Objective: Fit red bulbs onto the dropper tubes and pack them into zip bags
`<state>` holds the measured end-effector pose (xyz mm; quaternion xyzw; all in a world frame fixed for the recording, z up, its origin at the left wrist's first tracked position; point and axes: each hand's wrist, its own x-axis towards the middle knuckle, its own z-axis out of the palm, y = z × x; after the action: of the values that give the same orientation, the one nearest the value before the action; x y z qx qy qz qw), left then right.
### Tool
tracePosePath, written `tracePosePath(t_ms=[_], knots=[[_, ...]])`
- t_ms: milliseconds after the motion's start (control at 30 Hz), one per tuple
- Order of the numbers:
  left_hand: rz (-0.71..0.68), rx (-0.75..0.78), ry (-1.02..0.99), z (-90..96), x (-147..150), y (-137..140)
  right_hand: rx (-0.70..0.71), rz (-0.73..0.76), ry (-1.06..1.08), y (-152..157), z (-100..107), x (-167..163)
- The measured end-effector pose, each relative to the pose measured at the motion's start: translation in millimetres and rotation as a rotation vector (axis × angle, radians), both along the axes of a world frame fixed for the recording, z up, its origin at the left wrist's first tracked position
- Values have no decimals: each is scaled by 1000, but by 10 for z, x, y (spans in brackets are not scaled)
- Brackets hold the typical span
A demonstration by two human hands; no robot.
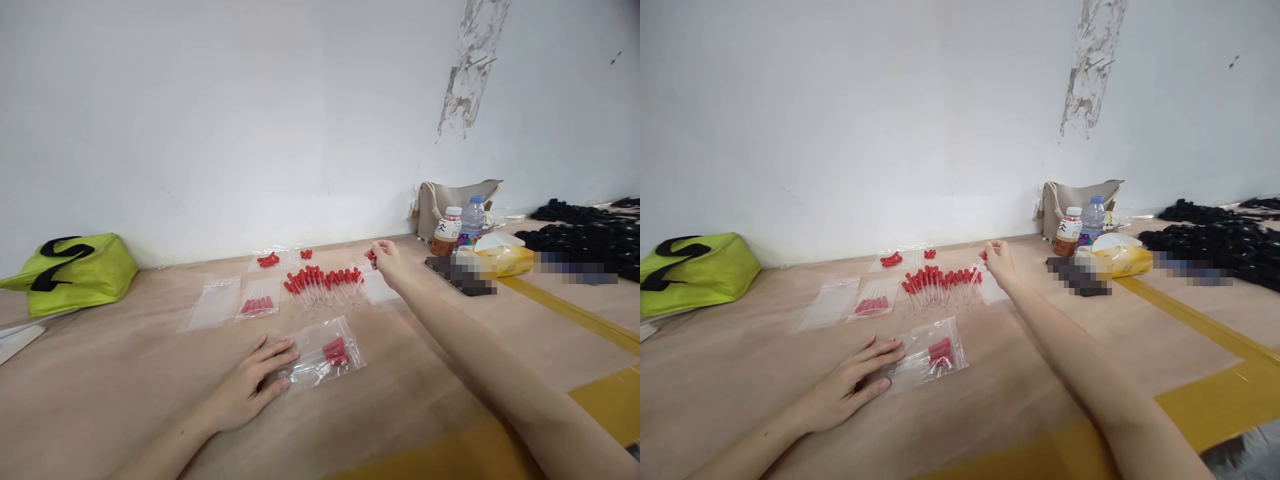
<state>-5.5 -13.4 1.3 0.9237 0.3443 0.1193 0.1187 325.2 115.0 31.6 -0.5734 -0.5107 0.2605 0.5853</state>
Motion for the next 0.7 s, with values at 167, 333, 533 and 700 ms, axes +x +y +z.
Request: tracePosePath(t_ms=[167, 333, 533, 700], knots=[[6, 0, -4, 12, 21, -8, -34, 41, 379, -634, -299, -41], [8, 4, 11, 10, 24, -12, -90, 47, 505, -872, -471, -167], [0, -4, 9, 17, 16, -23, -110, 107, 626, -915, -501, -305], [23, -12, -11, 25, 26, -39, -222, 388, 665, -1038, -527, -431]])
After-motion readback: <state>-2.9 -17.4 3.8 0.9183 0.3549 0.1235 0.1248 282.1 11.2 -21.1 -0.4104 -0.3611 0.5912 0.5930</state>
